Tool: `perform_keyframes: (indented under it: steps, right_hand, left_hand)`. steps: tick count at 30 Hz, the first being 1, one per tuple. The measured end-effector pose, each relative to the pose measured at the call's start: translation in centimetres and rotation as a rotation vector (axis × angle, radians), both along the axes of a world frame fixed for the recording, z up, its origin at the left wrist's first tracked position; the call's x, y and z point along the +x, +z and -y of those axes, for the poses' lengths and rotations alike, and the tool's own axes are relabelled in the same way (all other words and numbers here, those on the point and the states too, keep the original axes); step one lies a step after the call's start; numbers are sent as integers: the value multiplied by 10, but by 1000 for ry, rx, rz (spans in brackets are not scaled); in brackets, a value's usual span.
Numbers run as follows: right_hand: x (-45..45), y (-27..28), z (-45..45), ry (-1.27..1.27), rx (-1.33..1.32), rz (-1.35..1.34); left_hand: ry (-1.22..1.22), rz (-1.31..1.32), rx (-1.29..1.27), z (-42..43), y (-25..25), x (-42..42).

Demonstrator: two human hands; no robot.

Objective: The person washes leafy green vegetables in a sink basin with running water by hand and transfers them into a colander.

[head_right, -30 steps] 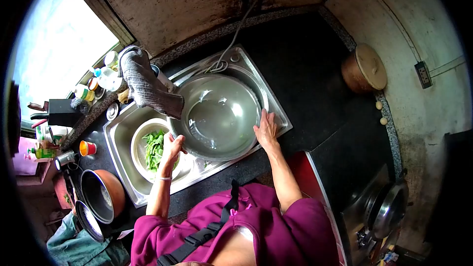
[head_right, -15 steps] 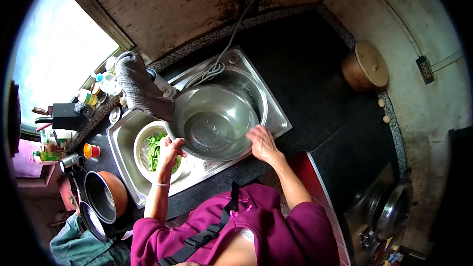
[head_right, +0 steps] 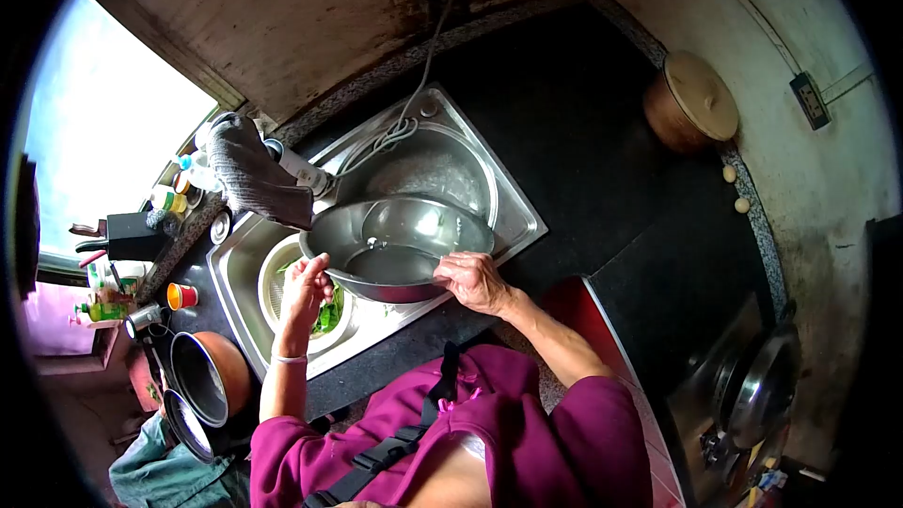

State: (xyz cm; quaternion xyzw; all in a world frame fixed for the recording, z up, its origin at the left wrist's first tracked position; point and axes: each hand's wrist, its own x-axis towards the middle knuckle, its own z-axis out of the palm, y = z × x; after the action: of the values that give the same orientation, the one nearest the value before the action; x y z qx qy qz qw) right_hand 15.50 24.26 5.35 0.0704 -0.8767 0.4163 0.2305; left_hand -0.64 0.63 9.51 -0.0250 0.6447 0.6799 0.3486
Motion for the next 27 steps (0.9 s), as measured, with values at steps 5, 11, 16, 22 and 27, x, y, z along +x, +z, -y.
perform_keyframes:
  steps: [5,11,16,22,27]
  right_hand:
    - [-6,28,-15,43,-44,77]
    - [-23,97,-45,205,-138,279]
    - [-41,133,-74,365,136,338]
    - [-39,153,-85,486,134,280]
    - [-42,171,-76,511,269,348]
  left_hand:
    - [-21,185,154,8,18,-3]
    - [-5,499,390,15,34,18]
    - [5,586,506,25,27,50]
    - [-14,664,561,20,5,97]
    - [-49,827,744,19,-20,115]
